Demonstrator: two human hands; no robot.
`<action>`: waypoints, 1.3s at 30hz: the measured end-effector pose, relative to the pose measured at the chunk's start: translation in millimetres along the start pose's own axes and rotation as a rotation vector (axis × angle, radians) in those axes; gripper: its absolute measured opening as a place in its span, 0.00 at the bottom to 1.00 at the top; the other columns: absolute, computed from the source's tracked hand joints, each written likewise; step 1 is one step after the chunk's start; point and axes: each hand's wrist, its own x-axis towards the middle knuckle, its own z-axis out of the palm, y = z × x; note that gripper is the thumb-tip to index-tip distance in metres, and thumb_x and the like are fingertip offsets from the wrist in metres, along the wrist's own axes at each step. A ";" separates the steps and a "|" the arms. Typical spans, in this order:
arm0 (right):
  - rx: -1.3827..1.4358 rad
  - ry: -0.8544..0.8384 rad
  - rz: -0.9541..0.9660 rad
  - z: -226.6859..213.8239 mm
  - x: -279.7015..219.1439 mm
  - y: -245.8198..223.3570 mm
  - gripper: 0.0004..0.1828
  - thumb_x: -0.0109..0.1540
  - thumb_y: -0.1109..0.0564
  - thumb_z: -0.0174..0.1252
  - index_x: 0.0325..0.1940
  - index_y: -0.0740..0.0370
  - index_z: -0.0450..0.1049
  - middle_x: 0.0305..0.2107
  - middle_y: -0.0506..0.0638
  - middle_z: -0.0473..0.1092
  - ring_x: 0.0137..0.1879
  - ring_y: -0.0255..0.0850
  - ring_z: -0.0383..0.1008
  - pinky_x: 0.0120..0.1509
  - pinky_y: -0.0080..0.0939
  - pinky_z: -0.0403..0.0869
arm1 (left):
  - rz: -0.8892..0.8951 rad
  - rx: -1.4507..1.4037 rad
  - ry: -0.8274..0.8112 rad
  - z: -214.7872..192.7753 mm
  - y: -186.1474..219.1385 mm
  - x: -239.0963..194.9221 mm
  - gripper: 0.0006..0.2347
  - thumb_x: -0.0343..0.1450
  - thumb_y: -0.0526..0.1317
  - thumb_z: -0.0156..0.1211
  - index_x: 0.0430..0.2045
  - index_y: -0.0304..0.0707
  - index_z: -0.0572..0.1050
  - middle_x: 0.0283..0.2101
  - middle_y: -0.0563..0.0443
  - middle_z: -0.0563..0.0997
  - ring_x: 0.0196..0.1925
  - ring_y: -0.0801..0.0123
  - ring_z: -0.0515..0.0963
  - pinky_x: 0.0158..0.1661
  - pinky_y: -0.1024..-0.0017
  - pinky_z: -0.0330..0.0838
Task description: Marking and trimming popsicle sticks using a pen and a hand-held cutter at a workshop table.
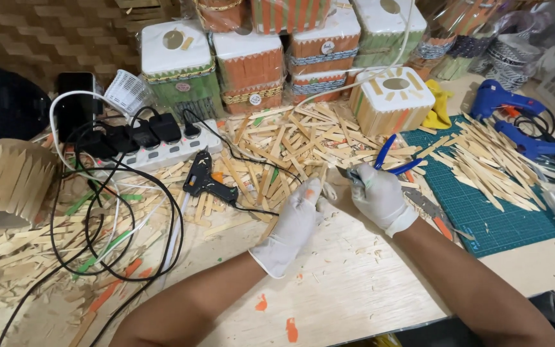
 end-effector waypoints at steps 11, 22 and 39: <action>-0.149 0.069 -0.221 19.1 -8.7 -0.6 0.07 0.65 0.43 0.50 0.41 0.41 0.70 0.19 0.43 0.71 0.29 0.46 0.78 0.38 0.46 0.78 | 0.023 -0.238 -0.124 -1.5 -20.0 15.4 0.08 0.78 0.36 0.47 0.28 0.39 0.70 0.23 0.54 0.68 0.18 0.80 0.63 0.17 0.84 0.58; -0.145 0.097 -0.261 13.2 -8.5 -11.0 0.06 0.65 0.44 0.49 0.39 0.41 0.70 0.18 0.44 0.70 0.29 0.48 0.78 0.39 0.47 0.78 | -0.089 -0.290 -0.215 -5.7 -44.6 27.3 0.07 0.78 0.38 0.46 0.29 0.43 0.67 0.17 0.57 0.64 0.09 0.80 0.55 0.10 0.81 0.51; -0.030 -0.031 -0.341 0.9 9.7 -8.2 0.03 0.61 0.53 0.57 0.38 0.50 0.69 0.20 0.53 0.72 0.30 0.55 0.78 0.38 0.52 0.77 | -0.243 -0.394 -0.224 -0.6 -60.3 17.3 0.11 0.79 0.40 0.39 0.25 0.49 0.63 0.17 0.60 0.60 0.09 0.81 0.50 0.10 0.80 0.43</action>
